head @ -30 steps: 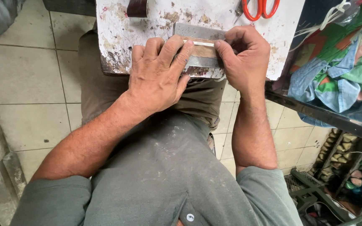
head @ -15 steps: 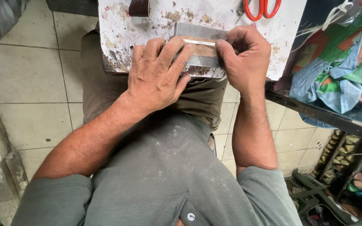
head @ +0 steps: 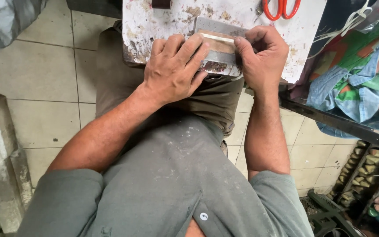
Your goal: Applying adhesive to a thin leather strip, folding it over, and trimming the excess with scissors at a repair bench.
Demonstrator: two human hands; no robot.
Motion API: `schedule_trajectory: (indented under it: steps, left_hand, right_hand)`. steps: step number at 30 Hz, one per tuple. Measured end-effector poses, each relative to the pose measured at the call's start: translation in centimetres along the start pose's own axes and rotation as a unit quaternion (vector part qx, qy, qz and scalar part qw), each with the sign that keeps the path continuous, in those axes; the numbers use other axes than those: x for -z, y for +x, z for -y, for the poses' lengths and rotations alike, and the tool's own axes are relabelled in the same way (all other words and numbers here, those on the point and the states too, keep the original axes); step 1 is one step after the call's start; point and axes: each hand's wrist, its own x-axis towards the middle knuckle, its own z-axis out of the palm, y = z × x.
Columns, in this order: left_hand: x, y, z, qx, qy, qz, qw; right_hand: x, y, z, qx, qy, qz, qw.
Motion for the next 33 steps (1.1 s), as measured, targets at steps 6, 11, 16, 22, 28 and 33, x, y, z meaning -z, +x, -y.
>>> schedule_trajectory:
  steps: [6, 11, 16, 22, 28, 33]
  left_hand:
    - [-0.21, -0.14, -0.03, -0.013, 0.025, -0.023, 0.999]
    - [-0.13, -0.14, -0.10, -0.019, 0.032, -0.033, 0.999]
    - [-0.41, -0.30, -0.08, -0.021, 0.030, -0.034, 0.999]
    - [-0.59, -0.30, -0.04, -0.027, 0.045, -0.044, 0.998]
    - [-0.54, -0.41, -0.11, -0.027, 0.040, -0.048, 0.998]
    - [-0.59, -0.47, -0.08, -0.030, 0.044, -0.036, 0.998]
  right_hand:
    - [-0.12, 0.07, -0.55, 0.013, -0.020, -0.007, 1.000]
    - [-0.11, 0.08, -0.28, 0.009, -0.030, -0.009, 0.999]
    - [-0.20, 0.06, -0.36, 0.015, -0.035, -0.012, 0.999]
    - [-0.17, 0.02, -0.27, 0.013, -0.034, -0.013, 0.999]
    - [-0.16, -0.05, -0.32, 0.027, -0.033, -0.014, 0.999]
    - [-0.16, -0.01, -0.25, 0.022, -0.036, -0.015, 0.999]
